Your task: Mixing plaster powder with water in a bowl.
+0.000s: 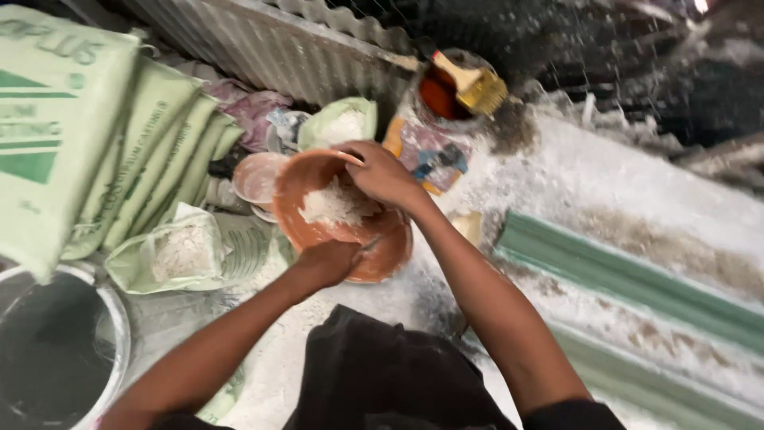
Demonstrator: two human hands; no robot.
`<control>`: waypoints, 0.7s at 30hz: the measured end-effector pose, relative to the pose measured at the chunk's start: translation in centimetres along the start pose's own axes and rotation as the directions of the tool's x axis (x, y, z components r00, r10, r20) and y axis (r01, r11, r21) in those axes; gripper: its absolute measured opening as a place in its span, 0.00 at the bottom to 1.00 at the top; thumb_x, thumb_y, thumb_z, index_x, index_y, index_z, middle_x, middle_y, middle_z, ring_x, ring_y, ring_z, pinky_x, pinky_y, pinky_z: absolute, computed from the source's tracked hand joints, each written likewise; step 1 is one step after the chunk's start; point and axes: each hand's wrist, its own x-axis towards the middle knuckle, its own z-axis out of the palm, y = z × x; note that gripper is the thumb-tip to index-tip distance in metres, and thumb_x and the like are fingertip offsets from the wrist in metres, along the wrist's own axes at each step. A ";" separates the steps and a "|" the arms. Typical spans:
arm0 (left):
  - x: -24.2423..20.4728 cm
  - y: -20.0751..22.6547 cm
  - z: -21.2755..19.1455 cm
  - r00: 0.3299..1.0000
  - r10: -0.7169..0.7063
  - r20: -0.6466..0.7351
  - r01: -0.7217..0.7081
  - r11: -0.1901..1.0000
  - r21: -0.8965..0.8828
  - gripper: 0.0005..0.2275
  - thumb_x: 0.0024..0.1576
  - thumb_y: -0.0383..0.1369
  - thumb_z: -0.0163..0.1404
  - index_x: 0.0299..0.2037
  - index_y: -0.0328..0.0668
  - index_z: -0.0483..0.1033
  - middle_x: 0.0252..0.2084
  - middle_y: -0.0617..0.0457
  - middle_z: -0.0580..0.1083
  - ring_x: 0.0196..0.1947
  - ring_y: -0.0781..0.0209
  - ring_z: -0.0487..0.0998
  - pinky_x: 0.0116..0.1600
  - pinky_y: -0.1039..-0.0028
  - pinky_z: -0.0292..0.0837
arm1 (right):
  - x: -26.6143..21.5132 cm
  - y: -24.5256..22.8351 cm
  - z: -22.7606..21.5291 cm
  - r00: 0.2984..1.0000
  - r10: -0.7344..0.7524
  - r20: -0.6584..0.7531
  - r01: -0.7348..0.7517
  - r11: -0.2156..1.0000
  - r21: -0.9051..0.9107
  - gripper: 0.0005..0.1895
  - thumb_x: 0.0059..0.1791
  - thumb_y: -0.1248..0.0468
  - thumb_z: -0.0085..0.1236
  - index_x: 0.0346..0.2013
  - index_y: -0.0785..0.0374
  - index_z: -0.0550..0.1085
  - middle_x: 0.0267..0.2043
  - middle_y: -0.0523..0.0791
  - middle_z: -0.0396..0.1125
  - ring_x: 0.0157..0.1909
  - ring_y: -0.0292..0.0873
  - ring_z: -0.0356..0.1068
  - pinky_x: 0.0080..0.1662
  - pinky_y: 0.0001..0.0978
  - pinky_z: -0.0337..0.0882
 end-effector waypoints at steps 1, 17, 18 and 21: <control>0.4 -0.6 0.6 0.998 -0.032 -0.049 0.033 0.999 0.031 0.18 0.67 0.46 0.34 0.55 0.57 0.78 0.49 0.44 0.81 0.53 0.41 0.81 0.51 0.46 0.76 | -0.2 0.0 -0.1 0.998 -0.059 -0.016 0.060 0.998 0.021 0.20 0.50 0.62 0.50 0.56 0.48 0.76 0.57 0.53 0.70 0.65 0.58 0.64 0.65 0.53 0.64; -7.2 3.1 2.9 0.918 0.016 -0.395 -0.188 0.897 -0.400 0.17 0.60 0.29 0.40 0.60 0.39 0.68 0.47 0.33 0.72 0.40 0.31 0.76 0.44 0.47 0.72 | 3.1 -6.0 -1.2 0.967 0.187 0.171 -0.208 0.972 0.113 0.24 0.42 0.63 0.53 0.52 0.63 0.78 0.45 0.43 0.75 0.44 0.41 0.70 0.48 0.32 0.69; -7.7 2.6 2.2 0.916 0.006 -0.400 -0.181 0.897 -0.402 0.17 0.60 0.29 0.40 0.60 0.39 0.68 0.47 0.33 0.72 0.40 0.31 0.76 0.44 0.47 0.72 | 3.6 -5.8 -1.0 0.968 0.177 0.177 -0.199 0.974 0.112 0.24 0.42 0.63 0.53 0.52 0.63 0.78 0.45 0.43 0.75 0.44 0.41 0.70 0.48 0.32 0.69; -8.2 1.4 0.9 0.875 -0.023 -0.483 -0.188 0.904 -0.384 0.12 0.57 0.26 0.42 0.51 0.41 0.71 0.38 0.37 0.78 0.36 0.30 0.78 0.38 0.46 0.71 | 4.9 -5.7 -0.7 0.969 0.149 0.198 -0.171 0.980 0.100 0.24 0.44 0.68 0.46 0.54 0.64 0.76 0.49 0.46 0.75 0.49 0.44 0.70 0.53 0.33 0.68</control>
